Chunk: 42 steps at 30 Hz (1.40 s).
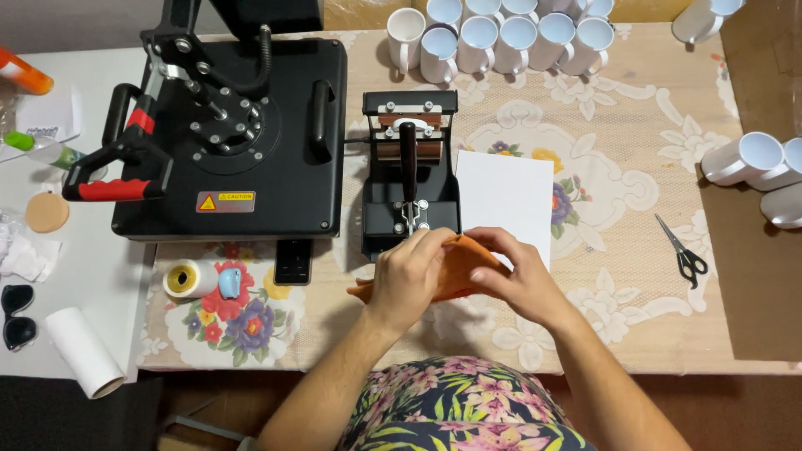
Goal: Preparing a ceramic mug for sublimation printing by wiping it clean, wrapping a design sheet around it, and securing it with heat-resistant tape.
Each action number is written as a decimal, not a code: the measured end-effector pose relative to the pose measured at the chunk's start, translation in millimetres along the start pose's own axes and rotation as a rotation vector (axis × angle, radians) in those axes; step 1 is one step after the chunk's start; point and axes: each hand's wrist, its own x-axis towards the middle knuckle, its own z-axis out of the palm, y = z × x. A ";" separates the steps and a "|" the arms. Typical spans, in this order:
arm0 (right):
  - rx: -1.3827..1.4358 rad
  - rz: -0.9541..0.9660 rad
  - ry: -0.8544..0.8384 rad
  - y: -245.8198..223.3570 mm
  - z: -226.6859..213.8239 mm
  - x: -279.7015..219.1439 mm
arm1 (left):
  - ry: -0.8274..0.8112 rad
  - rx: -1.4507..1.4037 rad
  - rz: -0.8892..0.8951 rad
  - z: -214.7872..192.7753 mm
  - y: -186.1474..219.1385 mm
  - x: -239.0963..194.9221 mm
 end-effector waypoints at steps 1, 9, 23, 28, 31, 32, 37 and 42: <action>-0.090 -0.027 0.050 0.1 2.1 -2.0 | 0.010 -0.005 -0.020 0.7 0.7 0.5; -0.137 -0.313 0.405 10.7 -1.1 6.3 | -0.263 -0.174 -0.234 -23.9 19.6 14.7; -0.147 -0.284 0.374 15.2 24.2 14.4 | 0.013 -0.808 -0.229 21.2 14.8 19.0; 1.199 -0.132 0.301 73.1 50.0 20.2 | -0.204 -0.829 -0.125 18.7 36.4 28.5; 1.044 -0.061 0.372 125.6 53.6 21.5 | -0.290 -0.707 -0.067 30.6 41.0 25.9; 0.991 -0.041 0.395 144.5 51.9 22.1 | -0.249 -0.549 -0.008 37.0 41.7 25.9; 0.726 0.065 0.505 218.5 32.6 27.9 | -0.196 -0.161 0.109 57.8 38.5 20.0; 0.455 0.169 0.610 270.1 15.8 28.7 | -0.174 -0.058 0.110 82.3 17.3 3.5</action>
